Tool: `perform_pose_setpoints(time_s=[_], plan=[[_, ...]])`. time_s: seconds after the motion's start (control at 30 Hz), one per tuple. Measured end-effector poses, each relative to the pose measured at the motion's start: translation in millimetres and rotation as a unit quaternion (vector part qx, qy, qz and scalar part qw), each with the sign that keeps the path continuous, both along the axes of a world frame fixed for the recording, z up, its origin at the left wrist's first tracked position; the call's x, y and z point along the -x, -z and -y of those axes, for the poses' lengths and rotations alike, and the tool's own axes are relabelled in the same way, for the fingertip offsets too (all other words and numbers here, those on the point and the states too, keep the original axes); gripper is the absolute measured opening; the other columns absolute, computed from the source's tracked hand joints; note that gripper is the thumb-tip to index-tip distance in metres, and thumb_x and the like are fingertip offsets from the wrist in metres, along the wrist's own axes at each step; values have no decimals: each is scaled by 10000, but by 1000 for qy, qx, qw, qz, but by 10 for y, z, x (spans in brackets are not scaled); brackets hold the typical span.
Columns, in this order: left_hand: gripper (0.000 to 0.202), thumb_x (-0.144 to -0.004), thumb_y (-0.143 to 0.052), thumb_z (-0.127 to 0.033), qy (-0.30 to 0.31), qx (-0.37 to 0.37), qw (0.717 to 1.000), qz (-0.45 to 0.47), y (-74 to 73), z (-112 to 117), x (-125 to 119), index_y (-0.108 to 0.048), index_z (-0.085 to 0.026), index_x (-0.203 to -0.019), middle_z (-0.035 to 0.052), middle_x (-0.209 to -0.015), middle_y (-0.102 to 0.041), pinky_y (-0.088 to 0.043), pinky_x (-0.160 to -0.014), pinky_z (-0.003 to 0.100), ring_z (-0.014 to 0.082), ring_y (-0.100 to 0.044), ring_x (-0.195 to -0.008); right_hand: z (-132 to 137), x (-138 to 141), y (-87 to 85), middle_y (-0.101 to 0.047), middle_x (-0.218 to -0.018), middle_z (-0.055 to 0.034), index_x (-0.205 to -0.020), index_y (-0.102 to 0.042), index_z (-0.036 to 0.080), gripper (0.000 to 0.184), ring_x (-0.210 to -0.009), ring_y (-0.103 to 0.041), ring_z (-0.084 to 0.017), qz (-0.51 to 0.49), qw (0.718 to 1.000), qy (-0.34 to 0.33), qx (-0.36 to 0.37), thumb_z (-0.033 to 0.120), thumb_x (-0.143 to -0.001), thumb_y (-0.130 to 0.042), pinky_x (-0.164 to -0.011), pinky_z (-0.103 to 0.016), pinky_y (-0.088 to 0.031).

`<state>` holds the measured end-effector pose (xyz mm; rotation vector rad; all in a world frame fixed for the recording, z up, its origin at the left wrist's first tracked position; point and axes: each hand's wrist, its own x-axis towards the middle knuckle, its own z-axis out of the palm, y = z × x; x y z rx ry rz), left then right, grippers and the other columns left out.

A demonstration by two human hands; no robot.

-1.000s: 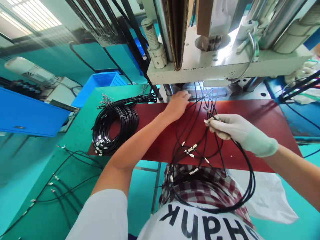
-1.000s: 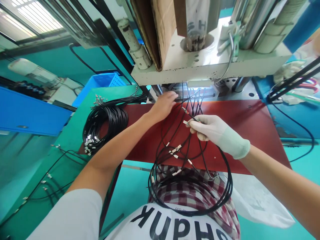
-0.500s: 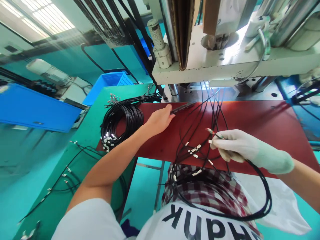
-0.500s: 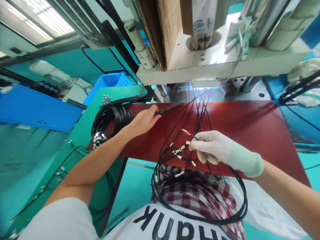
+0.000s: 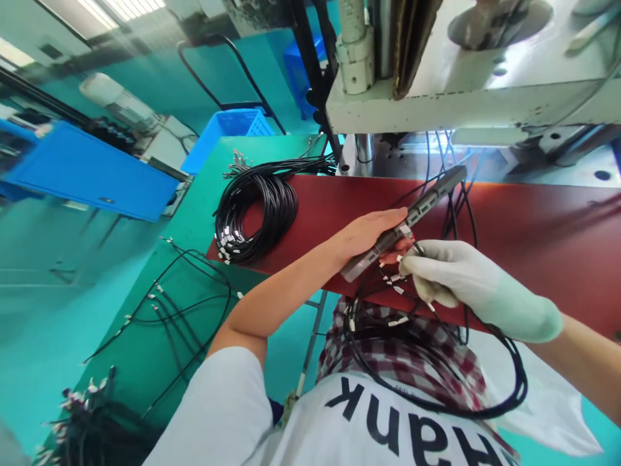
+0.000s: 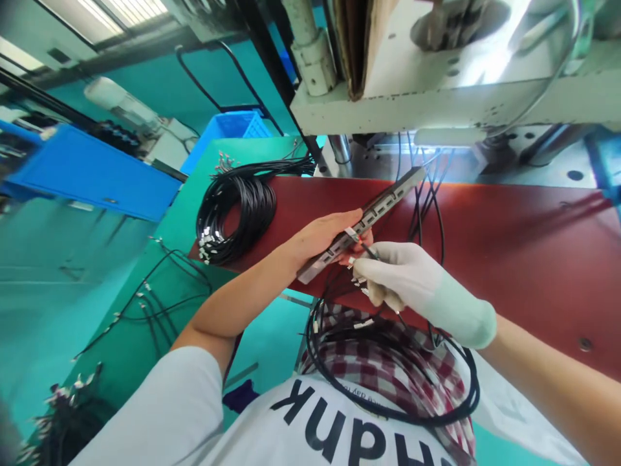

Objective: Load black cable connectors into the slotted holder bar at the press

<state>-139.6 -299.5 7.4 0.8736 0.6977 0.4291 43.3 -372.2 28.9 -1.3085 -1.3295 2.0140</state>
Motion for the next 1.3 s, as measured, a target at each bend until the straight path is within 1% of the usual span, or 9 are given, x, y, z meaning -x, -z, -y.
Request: perform_pose_setpoints(time_s=[0.1,0.4,0.67,0.77,0.97,1.03,1.13,1.23,1.3], plan=[[377,-996,-463,-408,-53,-29,997,-37,70,27,-134,-584,-131,-771,-3,-621,-557,-409,-524,185,61,-485,-512,-12,46,18,-627,-710,-19,-753,-565,153,359,-553,-501,-72,8,999,26,-24,466,-922,-616,-493,-188,-394],[383,-959,-546,-440,-105,-52,993,-33,95,66,-222,-543,-161,-697,7,-632,-551,-368,-496,224,73,-452,-533,-42,89,262,-636,-634,-12,-748,-590,163,304,-491,-528,-82,54,997,40,-24,418,-913,-599,-447,-178,-423],[314,-1022,-432,-363,-166,-124,977,-49,196,164,-381,-412,-188,-762,-34,-661,-458,-360,-557,203,61,-428,-570,37,144,275,-658,-671,-33,-778,-593,170,241,-504,-545,-97,65,994,83,-26,365,-919,-576,-460,-201,-441],[297,-1025,-432,-362,-184,-129,972,-61,249,180,-411,-391,-196,-782,-41,-663,-446,-374,-568,199,60,-438,-572,61,149,314,-667,-720,-33,-812,-588,176,276,-545,-571,-110,69,995,70,-37,414,-945,-545,-499,-220,-469],[339,-984,-507,-454,-165,-71,982,-58,236,191,-332,-446,-186,-787,-33,-672,-485,-368,-515,193,49,-438,-523,66,-84,278,-601,-825,-6,-883,-546,198,344,-731,-530,-125,133,975,77,-162,537,-931,-578,-618,-223,-426],[339,-980,-506,-469,-150,-46,987,-31,222,195,-296,-466,-184,-801,-35,-654,-478,-349,-482,190,45,-427,-485,77,-200,261,-571,-819,-1,-860,-535,198,372,-728,-494,-121,133,976,58,-164,556,-959,-523,-614,-227,-405],[342,-970,-521,-476,-136,-16,991,-4,207,206,-262,-484,-176,-810,-32,-645,-486,-355,-465,191,45,-432,-465,92,-325,279,-556,-756,5,-824,-541,197,405,-661,-463,-116,153,979,-22,-136,574,-963,-501,-559,-241,-371],[322,-970,-530,-455,-128,-17,992,8,195,226,-257,-473,-180,-812,-35,-646,-485,-381,-485,188,51,-458,-486,82,-341,302,-595,-728,0,-828,-564,199,414,-620,-503,-128,192,969,-110,-113,585,-961,-493,-536,-263,-362],[324,-975,-524,-446,-121,-28,992,6,187,240,-263,-458,-185,-796,-38,-647,-481,-394,-505,185,49,-459,-498,62,-305,302,-623,-732,-3,-864,-578,205,410,-620,-543,-139,209,963,-131,-113,591,-964,-482,-556,-270,-380]])
